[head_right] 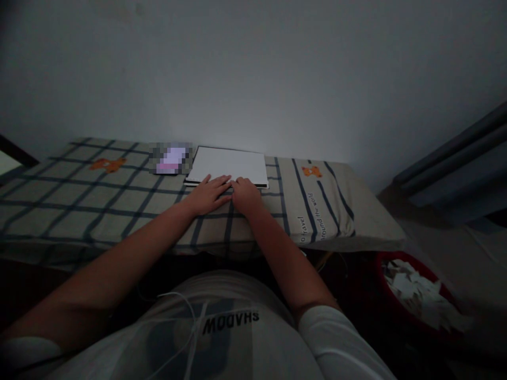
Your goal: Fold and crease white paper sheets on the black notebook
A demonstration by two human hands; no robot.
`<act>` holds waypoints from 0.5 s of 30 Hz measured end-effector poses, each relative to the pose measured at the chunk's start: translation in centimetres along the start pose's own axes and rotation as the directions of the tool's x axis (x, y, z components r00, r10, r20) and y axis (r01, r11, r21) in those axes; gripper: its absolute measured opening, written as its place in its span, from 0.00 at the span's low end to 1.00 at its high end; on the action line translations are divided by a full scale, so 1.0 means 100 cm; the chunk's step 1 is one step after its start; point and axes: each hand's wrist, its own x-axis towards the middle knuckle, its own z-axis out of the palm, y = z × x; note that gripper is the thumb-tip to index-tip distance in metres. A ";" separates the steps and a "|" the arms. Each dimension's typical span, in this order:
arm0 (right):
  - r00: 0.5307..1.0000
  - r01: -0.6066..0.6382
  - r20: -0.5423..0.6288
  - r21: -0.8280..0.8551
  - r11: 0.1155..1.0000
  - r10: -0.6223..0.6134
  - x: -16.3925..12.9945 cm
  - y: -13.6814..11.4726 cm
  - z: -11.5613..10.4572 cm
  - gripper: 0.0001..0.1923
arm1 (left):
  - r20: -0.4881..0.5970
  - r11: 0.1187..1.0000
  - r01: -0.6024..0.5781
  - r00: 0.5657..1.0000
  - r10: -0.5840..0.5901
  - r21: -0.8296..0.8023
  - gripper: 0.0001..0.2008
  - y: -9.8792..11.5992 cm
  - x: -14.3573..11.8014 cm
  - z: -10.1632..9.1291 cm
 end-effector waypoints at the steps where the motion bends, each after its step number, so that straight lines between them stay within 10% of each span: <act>1: 1.000 -0.006 0.013 -0.006 1.000 0.006 0.000 0.000 0.000 0.18 | -0.011 1.000 -0.011 1.000 0.011 0.007 0.31 0.000 0.000 0.000; 15: 0.999 -0.042 0.009 -0.046 0.998 0.042 -0.002 0.001 -0.001 0.17 | -0.087 0.997 0.068 0.994 -0.065 0.034 0.26 0.009 -0.002 -0.013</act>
